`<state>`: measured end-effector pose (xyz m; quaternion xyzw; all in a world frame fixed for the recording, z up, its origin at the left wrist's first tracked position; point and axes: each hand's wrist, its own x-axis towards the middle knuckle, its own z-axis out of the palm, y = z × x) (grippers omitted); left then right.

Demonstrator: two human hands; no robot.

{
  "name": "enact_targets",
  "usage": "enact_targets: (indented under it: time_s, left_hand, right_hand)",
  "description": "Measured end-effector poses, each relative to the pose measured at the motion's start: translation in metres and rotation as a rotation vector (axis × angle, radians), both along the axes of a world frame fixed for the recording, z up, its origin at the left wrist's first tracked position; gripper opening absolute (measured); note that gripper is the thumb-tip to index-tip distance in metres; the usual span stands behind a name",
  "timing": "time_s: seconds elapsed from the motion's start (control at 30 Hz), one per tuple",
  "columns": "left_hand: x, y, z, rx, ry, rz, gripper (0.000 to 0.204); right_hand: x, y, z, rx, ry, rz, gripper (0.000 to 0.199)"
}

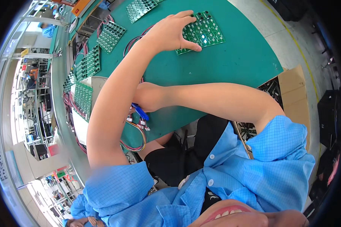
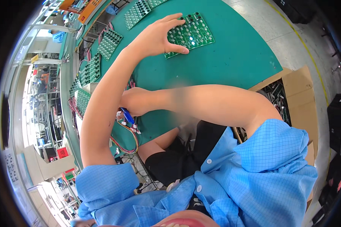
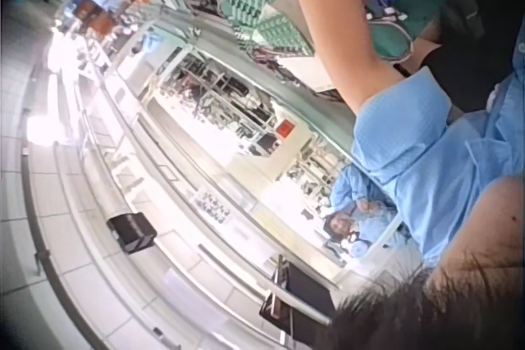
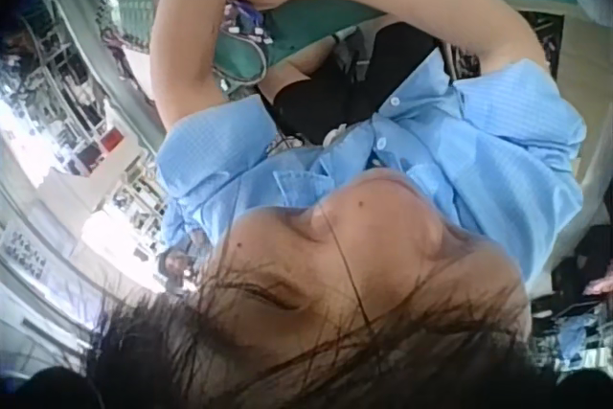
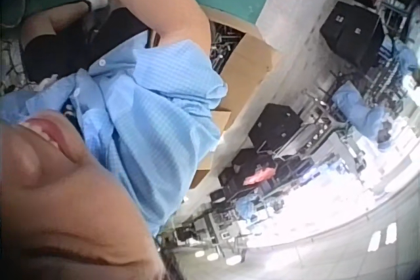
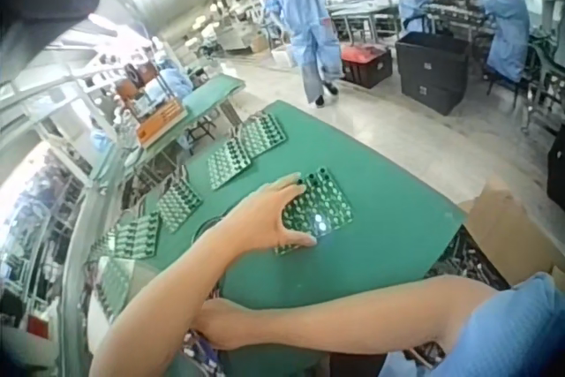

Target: The recorder is connecting wire harnesses to several small green printed circuit boards (PCBs) and arranging them on the workbench.

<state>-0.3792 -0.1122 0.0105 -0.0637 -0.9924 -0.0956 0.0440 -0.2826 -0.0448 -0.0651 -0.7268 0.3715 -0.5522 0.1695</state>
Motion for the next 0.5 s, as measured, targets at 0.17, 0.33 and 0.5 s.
enact_targets:
  time_s: [0.17, 0.33, 0.5]
  left_hand:
    - [-0.002, 0.003, 0.009, -0.027, -0.069, -0.019, 0.098]
    - [0.001, 0.006, 0.025, -0.114, -0.17, 0.016, 0.106]
    - [0.052, 0.015, 0.023, -0.216, 0.234, 0.209, 0.081]
  right_hand:
    - [-0.006, 0.006, 0.009, 0.105, 0.005, 0.017, 0.022]
    - [-0.01, -0.009, -0.007, -0.155, 0.032, 0.069, 0.027]
    - [0.0, 0.012, 0.002, 0.242, -0.119, 0.26, 0.039]
